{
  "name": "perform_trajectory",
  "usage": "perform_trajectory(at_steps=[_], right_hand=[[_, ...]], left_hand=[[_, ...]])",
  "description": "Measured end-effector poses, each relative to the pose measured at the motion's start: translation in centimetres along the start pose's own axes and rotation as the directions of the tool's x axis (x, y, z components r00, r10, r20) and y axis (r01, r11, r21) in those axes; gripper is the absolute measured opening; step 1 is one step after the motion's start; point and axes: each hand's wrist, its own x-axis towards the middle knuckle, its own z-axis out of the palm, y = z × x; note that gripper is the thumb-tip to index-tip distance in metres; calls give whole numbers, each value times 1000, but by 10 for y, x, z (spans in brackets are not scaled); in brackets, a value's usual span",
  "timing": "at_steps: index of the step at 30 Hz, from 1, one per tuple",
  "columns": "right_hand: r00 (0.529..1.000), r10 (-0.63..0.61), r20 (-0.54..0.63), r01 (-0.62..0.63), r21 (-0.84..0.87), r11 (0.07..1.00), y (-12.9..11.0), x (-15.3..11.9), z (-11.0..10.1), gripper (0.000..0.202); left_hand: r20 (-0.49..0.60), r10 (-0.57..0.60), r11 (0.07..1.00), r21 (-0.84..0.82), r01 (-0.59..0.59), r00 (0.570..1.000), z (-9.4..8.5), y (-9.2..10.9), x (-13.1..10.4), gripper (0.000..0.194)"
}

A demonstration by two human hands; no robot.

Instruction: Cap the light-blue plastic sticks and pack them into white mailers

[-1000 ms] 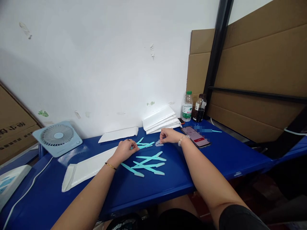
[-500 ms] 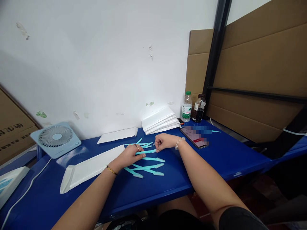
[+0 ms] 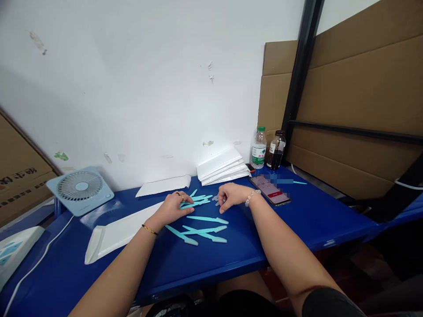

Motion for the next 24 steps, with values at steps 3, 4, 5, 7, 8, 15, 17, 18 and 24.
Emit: perform_trajectory(at_steps=[3,4,5,7,8,15,17,18,24], right_hand=[[985,-34,168,39,-28,999,-16,5,10,32],[980,-31,198,39,-35,999,-19,6,13,29],[975,-24,219,33,-39,999,-21,7,15,26],[972,-3,233,15,-48,999,-23,8,17,20],[974,4,227,9,-54,998,-22,8,17,18],[996,-93,-3,92,-106,990,-11,7,7,16],[993,-108,-42,101,-130,986,-8,7,7,17],[993,-102,-50,94,-142,985,-6,7,6,16],[969,61,-241,-96,-137,986,3,0,-5,14]], left_hand=[[93,128,991,-45,-124,987,4,13,0,29],[129,151,988,-51,-145,980,6,16,1,27],[161,157,987,-52,-151,974,8,18,1,25],[201,139,990,-46,-132,970,10,20,3,23],[206,124,992,-41,-118,971,10,20,4,24],[45,20,1000,17,-20,999,6,17,8,22],[9,-3,999,39,3,1000,5,14,9,22],[-5,-14,999,53,15,1000,5,12,9,22],[-112,-147,988,32,152,983,-5,-5,5,23]])
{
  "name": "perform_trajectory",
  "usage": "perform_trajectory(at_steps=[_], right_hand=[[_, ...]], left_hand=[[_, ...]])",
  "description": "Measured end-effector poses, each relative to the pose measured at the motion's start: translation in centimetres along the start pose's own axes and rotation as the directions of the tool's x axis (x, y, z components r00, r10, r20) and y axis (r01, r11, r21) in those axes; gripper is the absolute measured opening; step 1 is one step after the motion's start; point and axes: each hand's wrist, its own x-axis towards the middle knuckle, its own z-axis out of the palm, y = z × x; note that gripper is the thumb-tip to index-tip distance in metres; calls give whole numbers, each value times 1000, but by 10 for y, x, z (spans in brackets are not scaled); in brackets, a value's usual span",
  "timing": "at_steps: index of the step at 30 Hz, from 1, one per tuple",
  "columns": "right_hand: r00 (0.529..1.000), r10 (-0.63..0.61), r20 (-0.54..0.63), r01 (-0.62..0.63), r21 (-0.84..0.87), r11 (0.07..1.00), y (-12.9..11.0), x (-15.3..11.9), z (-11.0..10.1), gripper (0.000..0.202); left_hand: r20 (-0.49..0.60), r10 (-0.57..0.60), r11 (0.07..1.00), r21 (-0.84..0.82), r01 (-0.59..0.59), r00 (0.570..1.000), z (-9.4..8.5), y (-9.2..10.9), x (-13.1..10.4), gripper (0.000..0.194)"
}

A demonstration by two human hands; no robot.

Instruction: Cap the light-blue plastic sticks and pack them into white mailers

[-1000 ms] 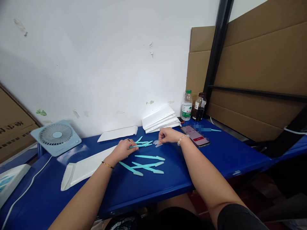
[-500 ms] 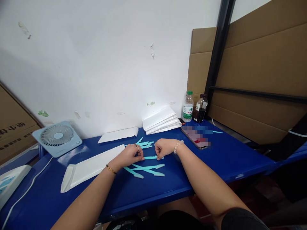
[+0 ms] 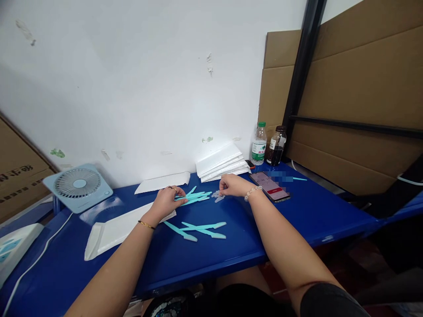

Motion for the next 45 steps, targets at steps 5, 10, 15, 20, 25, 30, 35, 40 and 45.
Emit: perform_trajectory(at_steps=[5,10,15,20,25,30,35,40,45], right_hand=[[998,-1,-59,4,45,999,2,-1,-3,17],[999,-13,40,7,143,990,-4,-3,-2,27],[925,-120,360,4,308,951,-10,-5,1,42],[918,-204,339,80,346,935,-10,-1,6,42],[975,-120,189,77,222,972,1,2,2,41],[999,-36,-11,37,100,994,10,4,2,33],[998,-22,-56,29,132,991,4,2,0,31],[988,-70,135,30,283,959,-6,-5,-3,39],[957,-142,252,46,354,934,-11,-4,2,38]], left_hand=[[214,228,955,-240,-175,950,1,21,-10,36],[354,359,926,-255,-280,864,12,42,-14,22],[261,231,962,-202,-181,937,16,37,-9,21],[153,135,982,-152,-112,979,12,34,-5,20],[75,70,998,-13,-69,995,5,21,-1,22],[69,43,998,-46,-40,997,0,20,-5,35],[353,337,941,-151,-302,873,4,39,-13,30],[277,263,964,-51,-260,924,12,41,-10,20],[146,122,993,-22,-120,982,12,35,-5,19]])
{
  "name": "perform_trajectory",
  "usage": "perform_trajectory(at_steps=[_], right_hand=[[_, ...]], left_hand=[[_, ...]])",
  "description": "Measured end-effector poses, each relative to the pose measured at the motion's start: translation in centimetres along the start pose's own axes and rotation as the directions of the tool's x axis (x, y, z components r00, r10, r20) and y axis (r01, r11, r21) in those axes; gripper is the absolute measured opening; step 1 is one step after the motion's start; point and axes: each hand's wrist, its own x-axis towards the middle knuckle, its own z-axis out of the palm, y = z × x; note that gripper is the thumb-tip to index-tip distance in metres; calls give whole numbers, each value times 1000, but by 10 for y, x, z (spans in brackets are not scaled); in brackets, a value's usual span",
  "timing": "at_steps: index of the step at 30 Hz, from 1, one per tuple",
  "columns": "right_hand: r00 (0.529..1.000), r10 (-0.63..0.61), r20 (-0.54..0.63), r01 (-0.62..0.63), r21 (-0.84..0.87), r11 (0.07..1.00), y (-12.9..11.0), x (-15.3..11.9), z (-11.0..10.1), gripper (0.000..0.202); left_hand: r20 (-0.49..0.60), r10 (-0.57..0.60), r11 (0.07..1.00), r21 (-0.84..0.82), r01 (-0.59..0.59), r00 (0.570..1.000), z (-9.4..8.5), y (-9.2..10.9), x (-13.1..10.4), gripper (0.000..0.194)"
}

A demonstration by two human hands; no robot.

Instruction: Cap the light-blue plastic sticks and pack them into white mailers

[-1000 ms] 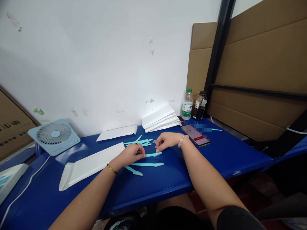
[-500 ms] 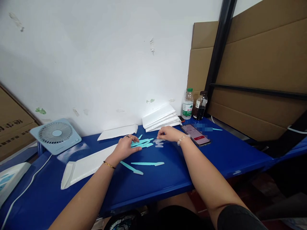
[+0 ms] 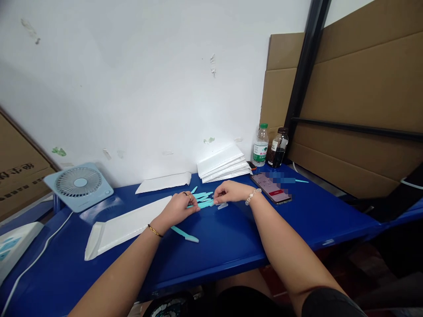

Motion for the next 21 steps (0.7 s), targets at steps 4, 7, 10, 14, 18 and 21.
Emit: perform_trajectory(at_steps=[4,7,10,14,18,21], right_hand=[[996,-35,-81,23,-144,989,7,4,-1,33],[983,7,-182,-44,-199,979,14,5,-4,32],[958,52,-281,-112,-202,973,18,5,-6,30],[934,30,-356,-106,-195,975,17,5,-4,26],[955,9,-296,-41,-102,994,7,5,1,30],[987,-17,-158,15,-15,1000,-7,6,9,37]], left_hand=[[-41,-48,999,20,49,998,-2,-6,1,19],[-84,-103,994,24,105,991,-6,-13,-1,19],[-61,-111,994,-27,110,992,-16,-20,-7,31],[268,58,992,-125,-25,962,-28,-18,-19,43],[374,97,993,-104,-63,922,-25,-7,-23,13],[245,93,991,-115,-66,965,-18,-1,-20,13]])
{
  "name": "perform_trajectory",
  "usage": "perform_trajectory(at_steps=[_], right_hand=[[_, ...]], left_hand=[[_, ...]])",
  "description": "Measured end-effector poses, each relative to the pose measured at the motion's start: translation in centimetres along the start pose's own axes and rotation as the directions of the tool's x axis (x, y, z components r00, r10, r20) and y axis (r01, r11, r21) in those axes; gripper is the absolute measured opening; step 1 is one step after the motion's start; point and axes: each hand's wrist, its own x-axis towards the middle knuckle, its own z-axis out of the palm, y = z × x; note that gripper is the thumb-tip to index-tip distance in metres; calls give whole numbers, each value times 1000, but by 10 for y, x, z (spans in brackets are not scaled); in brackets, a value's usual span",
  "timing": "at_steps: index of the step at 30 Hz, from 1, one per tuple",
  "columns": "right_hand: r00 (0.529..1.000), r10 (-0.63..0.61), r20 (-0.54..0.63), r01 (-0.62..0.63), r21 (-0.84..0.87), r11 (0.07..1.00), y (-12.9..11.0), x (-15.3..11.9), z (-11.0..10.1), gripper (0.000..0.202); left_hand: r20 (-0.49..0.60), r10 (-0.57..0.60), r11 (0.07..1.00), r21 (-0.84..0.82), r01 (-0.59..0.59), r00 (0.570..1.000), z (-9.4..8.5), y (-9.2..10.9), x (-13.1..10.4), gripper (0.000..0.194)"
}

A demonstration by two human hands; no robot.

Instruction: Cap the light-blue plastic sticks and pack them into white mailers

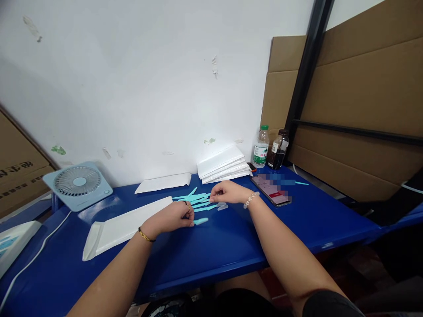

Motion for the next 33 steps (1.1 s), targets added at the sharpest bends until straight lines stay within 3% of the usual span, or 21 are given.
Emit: perform_trajectory(at_steps=[3,8,12,17,23,33], right_hand=[[992,-54,112,48,59,997,-12,2,9,37],[995,-63,71,53,132,990,-13,6,17,31],[997,-39,-67,52,213,976,-5,2,6,31],[953,10,-304,98,337,936,3,-2,-8,37],[968,13,-249,91,401,911,9,7,5,34],[983,-22,-181,96,412,906,0,10,19,30]], left_hand=[[-60,-34,994,-108,27,998,4,2,5,18],[-76,-93,941,-333,63,993,5,-1,8,22],[-147,-143,926,-369,80,979,4,-11,8,22],[-207,-204,886,-455,91,957,5,-30,11,30],[-224,-203,865,-497,68,953,8,-38,15,32],[-171,-171,872,-485,68,970,6,-27,13,30]])
